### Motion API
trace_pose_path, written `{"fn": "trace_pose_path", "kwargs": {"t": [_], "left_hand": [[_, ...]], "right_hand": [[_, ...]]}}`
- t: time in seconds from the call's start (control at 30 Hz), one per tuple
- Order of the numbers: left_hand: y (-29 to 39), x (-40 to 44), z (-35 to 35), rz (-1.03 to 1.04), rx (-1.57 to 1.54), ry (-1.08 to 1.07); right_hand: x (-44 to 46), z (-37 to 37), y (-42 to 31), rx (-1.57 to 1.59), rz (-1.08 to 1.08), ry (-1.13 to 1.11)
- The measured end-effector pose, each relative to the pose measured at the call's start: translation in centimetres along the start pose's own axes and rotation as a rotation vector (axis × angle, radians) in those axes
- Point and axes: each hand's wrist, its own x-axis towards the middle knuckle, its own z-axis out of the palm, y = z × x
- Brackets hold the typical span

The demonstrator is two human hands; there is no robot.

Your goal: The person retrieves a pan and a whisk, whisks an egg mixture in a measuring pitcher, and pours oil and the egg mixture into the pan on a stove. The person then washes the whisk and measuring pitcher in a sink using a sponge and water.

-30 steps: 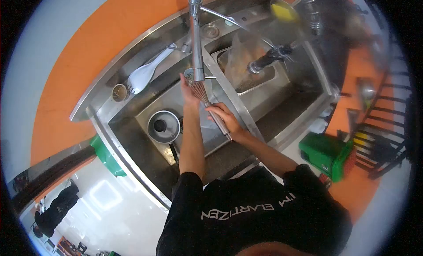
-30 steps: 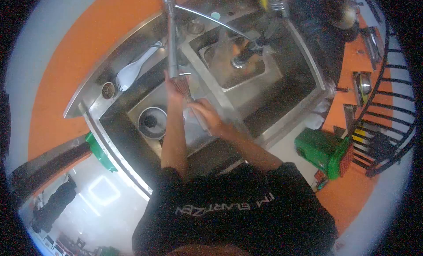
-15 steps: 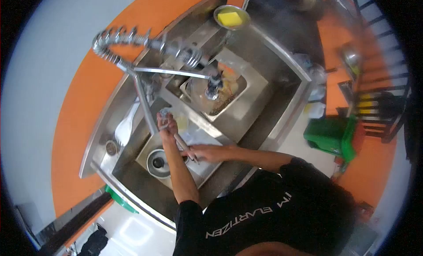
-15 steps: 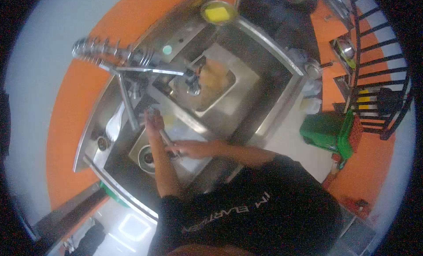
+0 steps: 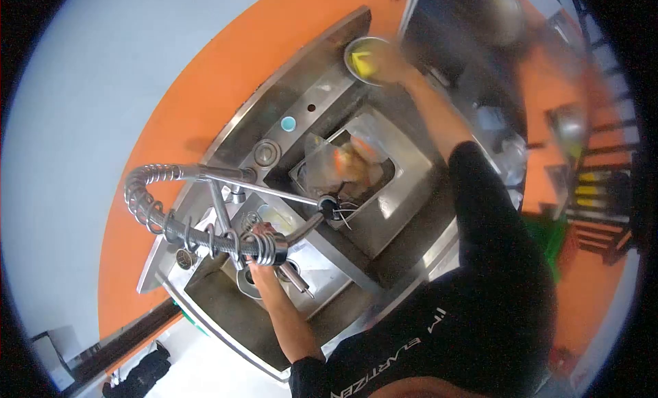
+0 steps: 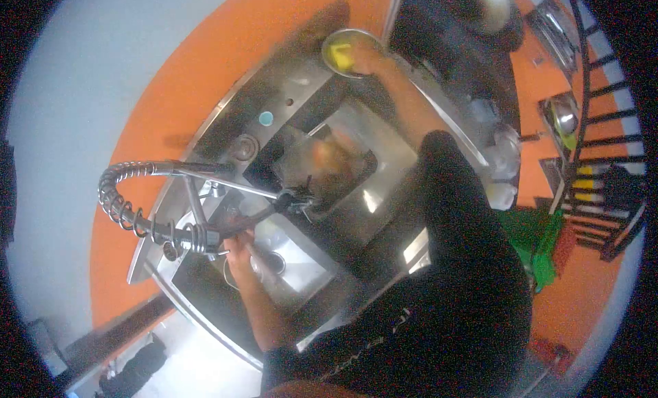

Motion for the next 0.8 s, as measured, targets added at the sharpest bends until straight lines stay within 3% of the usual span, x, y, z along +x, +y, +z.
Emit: {"fn": "trace_pose_path", "kwargs": {"t": [0.1,0.17,0.23,0.27,0.33,0.37,0.47,0.5,0.6,0.67,0.73,0.8], "left_hand": [[1.8,-1.8,1.6,-0.421,-0.581,0.403],[1.3,-0.2,-5.8,-0.403,-0.613,0.072],[1.6,1.0,-4.3,-0.46,-0.53,-0.254],[1.8,1.6,-3.4,-0.467,-0.476,-0.42],[1.7,1.8,-3.7,-0.432,-0.487,-0.502],[1.7,1.6,-4.0,-0.469,-0.485,-0.499],[1.0,0.9,-4.5,-0.3,-0.463,-0.324],[0.8,0.9,-3.6,-0.375,-0.525,-0.391],[-0.1,0.8,-1.8,-0.118,-0.357,-0.185],[-0.4,0.5,0.0,-0.147,-0.44,-0.153],[-0.5,0.2,0.4,-0.11,-0.364,-0.13],[-0.4,-0.7,0.8,-0.054,-0.38,-0.163]], "right_hand": [[1.6,5.3,1.9,0.025,0.131,0.032],[2.1,5.7,2.9,0.097,0.157,0.047],[2.4,4.2,3.1,0.246,0.166,0.101],[2.9,3.4,3.7,0.519,0.353,-0.025],[3.0,2.1,5.2,1.059,0.738,-0.289],[2.4,1.9,5.4,1.227,0.62,-0.207],[2.6,-0.1,3.5,1.443,0.668,-0.05],[2.8,0.5,4.4,1.439,0.648,-0.137],[3.3,3.8,8.1,1.319,0.582,-0.35],[3.7,4.7,8.3,1.107,0.522,-0.426],[4.2,2.3,4.9,0.657,0.57,-0.325],[4.1,0.2,2.7,0.473,0.587,-0.215]]}}
